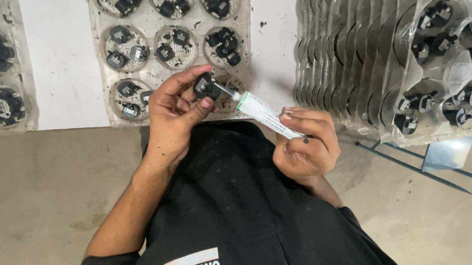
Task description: The person picks small black plastic components one at a time from a tray, squeezes adhesive from a tube onto each component, and places the treated component back into the tray. They repeat this cycle for successive components across the work table.
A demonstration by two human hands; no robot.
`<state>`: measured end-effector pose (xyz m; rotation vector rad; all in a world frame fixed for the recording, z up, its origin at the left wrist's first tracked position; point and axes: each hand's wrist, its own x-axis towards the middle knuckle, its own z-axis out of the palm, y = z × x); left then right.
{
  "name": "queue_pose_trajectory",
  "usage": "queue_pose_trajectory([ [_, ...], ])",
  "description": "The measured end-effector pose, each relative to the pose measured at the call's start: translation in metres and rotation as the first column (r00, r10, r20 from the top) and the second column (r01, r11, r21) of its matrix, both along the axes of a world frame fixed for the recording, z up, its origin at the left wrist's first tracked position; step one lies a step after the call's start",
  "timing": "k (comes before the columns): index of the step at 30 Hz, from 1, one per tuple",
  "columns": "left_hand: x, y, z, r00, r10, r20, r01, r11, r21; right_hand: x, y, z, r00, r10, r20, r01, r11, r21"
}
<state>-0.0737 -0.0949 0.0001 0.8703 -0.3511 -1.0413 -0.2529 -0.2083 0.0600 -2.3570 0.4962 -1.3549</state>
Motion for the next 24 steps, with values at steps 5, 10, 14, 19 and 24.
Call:
queue_pose_trajectory([
  [5, -0.0044, 0.0040, -0.0035, 0.990, -0.082, -0.116, 0.083, 0.997, 0.003, 0.0002, -0.0011, -0.0014, 0.999, 0.008, 0.037, -0.008, 1.000, 0.003],
  [10, -0.0047, 0.0054, -0.0055, 0.991, -0.097, -0.092, 0.099, 0.995, 0.009, -0.0022, -0.0003, -0.0026, 1.000, 0.007, 0.015, -0.008, 0.999, 0.037],
  [14, -0.0041, 0.0055, -0.0058, 0.987, -0.106, -0.119, 0.107, 0.994, 0.000, -0.0028, -0.0008, -0.0040, 1.000, -0.004, 0.021, 0.002, 0.998, 0.056],
  [19, -0.0034, 0.0041, -0.0038, 0.977, -0.129, -0.171, 0.129, 0.992, -0.008, -0.0049, -0.0011, -0.0002, 1.000, 0.019, -0.007, -0.019, 0.997, 0.079],
  [24, -0.0019, 0.0058, -0.0064, 0.945, -0.151, -0.289, 0.143, 0.989, -0.048, -0.0039, -0.0024, 0.0023, 0.999, 0.034, -0.035, -0.031, 0.994, 0.101],
])
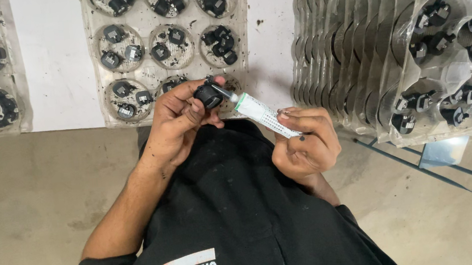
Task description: The person picks small black plastic components one at a time from a tray, squeezes adhesive from a tube onto each component, and places the treated component back into the tray. They repeat this cycle for successive components across the work table.
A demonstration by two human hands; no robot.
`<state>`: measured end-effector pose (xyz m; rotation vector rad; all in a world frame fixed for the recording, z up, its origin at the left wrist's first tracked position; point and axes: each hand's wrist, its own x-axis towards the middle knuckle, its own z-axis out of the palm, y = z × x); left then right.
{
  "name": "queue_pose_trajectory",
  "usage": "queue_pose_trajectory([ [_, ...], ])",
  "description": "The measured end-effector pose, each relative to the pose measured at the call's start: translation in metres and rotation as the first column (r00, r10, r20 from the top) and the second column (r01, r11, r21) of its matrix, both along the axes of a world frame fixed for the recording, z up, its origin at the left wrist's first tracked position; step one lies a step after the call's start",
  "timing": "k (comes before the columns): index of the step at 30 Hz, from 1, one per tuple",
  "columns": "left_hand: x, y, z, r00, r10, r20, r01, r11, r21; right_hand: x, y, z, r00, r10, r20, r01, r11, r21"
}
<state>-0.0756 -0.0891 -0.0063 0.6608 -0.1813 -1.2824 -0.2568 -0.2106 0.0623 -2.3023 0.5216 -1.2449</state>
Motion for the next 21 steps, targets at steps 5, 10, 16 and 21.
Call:
queue_pose_trajectory([
  [5, 0.012, -0.007, -0.028, 0.992, 0.109, 0.065, -0.110, 0.994, 0.015, -0.001, -0.003, -0.002, 0.998, -0.039, 0.050, 0.034, 0.995, 0.090],
  [10, 0.074, -0.033, -0.085, 0.654, 0.103, 0.750, -0.287, 0.950, 0.120, -0.012, -0.006, -0.001, 0.997, -0.070, 0.042, 0.064, 0.989, 0.132],
  [16, 0.105, -0.037, -0.118, 0.273, -0.322, 0.907, -0.199, 0.903, 0.380, -0.018, -0.008, -0.005, 0.998, -0.054, 0.028, 0.050, 0.989, 0.136],
  [21, 0.111, -0.053, -0.129, -0.497, -0.219, 0.840, -0.124, 0.976, 0.181, -0.022, -0.009, -0.006, 0.999, -0.047, 0.023, 0.044, 0.990, 0.135],
])
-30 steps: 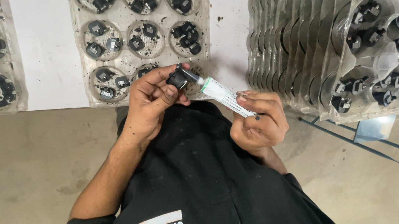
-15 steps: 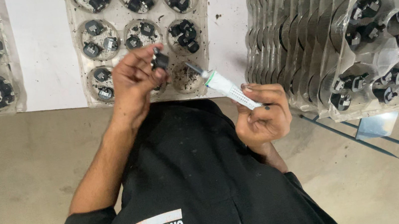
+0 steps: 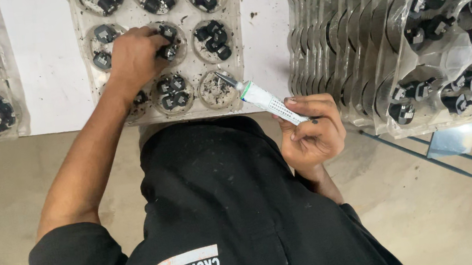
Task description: The person picks small black plastic components one at a time from a tray, squeezes adhesive from a tube onto each component, and places the treated component back into the tray. They repeat this cycle for successive components across the work table.
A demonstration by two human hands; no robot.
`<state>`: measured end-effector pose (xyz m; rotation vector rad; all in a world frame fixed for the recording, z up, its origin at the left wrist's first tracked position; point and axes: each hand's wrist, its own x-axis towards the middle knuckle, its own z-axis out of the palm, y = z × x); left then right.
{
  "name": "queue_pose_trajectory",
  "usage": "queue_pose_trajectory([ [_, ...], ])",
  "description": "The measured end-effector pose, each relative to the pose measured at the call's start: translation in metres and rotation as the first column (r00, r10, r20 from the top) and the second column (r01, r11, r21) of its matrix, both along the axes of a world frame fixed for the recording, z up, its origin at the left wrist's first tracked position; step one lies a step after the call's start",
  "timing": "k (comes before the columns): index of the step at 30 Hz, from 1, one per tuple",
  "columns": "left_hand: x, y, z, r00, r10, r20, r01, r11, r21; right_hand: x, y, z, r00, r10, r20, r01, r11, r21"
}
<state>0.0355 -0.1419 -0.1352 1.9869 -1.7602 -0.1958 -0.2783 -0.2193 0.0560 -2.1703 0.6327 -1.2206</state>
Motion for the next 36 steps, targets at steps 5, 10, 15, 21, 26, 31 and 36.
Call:
queue_pose_trajectory([
  [5, -0.002, -0.019, -0.015, 0.993, -0.106, 0.049, 0.084, 0.940, 0.330, -0.006, 0.000, -0.001, 1.000, -0.013, -0.007, 0.013, 1.000, 0.013],
  [10, -0.003, -0.024, -0.016, 0.991, -0.133, 0.011, 0.121, 0.929, 0.350, -0.009, -0.003, -0.003, 1.000, -0.012, 0.000, 0.012, 1.000, 0.016],
  [15, -0.015, -0.024, 0.000, 1.000, -0.007, -0.030, 0.015, 0.958, 0.286, -0.012, -0.007, -0.003, 0.999, -0.034, 0.009, 0.033, 0.999, 0.011],
  [21, -0.022, -0.057, 0.005, 0.931, 0.365, -0.003, -0.356, 0.909, 0.219, -0.017, -0.003, -0.006, 0.995, -0.096, -0.003, 0.096, 0.994, 0.053],
  [26, -0.023, -0.080, -0.003, 0.932, 0.339, 0.128, -0.361, 0.850, 0.384, -0.017, 0.001, -0.010, 0.987, -0.148, 0.056, 0.143, 0.986, 0.084],
  [31, -0.019, -0.068, 0.006, 0.948, 0.318, 0.010, -0.316, 0.934, 0.167, -0.023, 0.015, -0.020, 0.983, -0.131, 0.133, 0.087, 0.951, 0.295],
  [36, -0.021, -0.024, 0.044, 0.584, 0.392, -0.711, -0.498, 0.865, 0.068, -0.015, 0.026, -0.035, 0.846, -0.247, 0.472, -0.153, 0.736, 0.659],
])
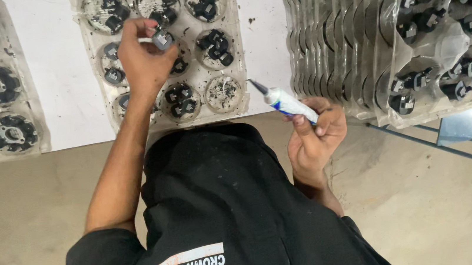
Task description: The person picks small black plastic components one at a time from a tray, squeezes adhesive from a tube onto each component, and places the treated component back into the tray. They repeat this cycle for successive components across the work table.
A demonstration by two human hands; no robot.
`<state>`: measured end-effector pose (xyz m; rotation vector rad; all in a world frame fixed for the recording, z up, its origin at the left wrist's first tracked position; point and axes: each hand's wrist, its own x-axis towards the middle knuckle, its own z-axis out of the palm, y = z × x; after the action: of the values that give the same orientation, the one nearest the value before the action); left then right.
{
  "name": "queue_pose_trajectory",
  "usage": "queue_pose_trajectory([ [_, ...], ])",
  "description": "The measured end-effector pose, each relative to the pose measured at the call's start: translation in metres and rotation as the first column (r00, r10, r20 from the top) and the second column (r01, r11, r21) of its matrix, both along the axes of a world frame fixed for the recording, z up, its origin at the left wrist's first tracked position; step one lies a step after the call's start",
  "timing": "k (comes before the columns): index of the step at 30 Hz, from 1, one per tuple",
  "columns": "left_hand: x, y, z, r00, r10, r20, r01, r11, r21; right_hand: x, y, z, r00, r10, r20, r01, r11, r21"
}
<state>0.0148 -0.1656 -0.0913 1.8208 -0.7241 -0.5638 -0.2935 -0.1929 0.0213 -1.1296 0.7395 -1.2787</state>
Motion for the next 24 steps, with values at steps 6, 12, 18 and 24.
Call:
queue_pose_trajectory([
  [6, -0.001, 0.063, 0.051, 0.757, -0.192, -0.624, -0.018, 0.949, -0.315, 0.031, 0.019, 0.007, 0.973, 0.120, 0.198, -0.162, 0.964, 0.213],
  [12, 0.005, 0.118, 0.100, 0.868, -0.242, -0.434, 0.064, 0.921, -0.385, 0.074, 0.069, 0.031, 0.950, 0.064, -0.306, -0.110, 0.984, -0.138],
  [18, 0.021, 0.147, 0.125, 0.845, -0.307, -0.438, 0.038, 0.851, -0.524, 0.109, 0.098, 0.044, 0.892, -0.120, -0.435, -0.117, 0.869, -0.480],
  [24, 0.032, 0.167, 0.133, 0.848, -0.305, -0.434, 0.078, 0.881, -0.466, 0.125, 0.115, 0.045, 0.865, -0.150, -0.479, -0.149, 0.834, -0.531],
])
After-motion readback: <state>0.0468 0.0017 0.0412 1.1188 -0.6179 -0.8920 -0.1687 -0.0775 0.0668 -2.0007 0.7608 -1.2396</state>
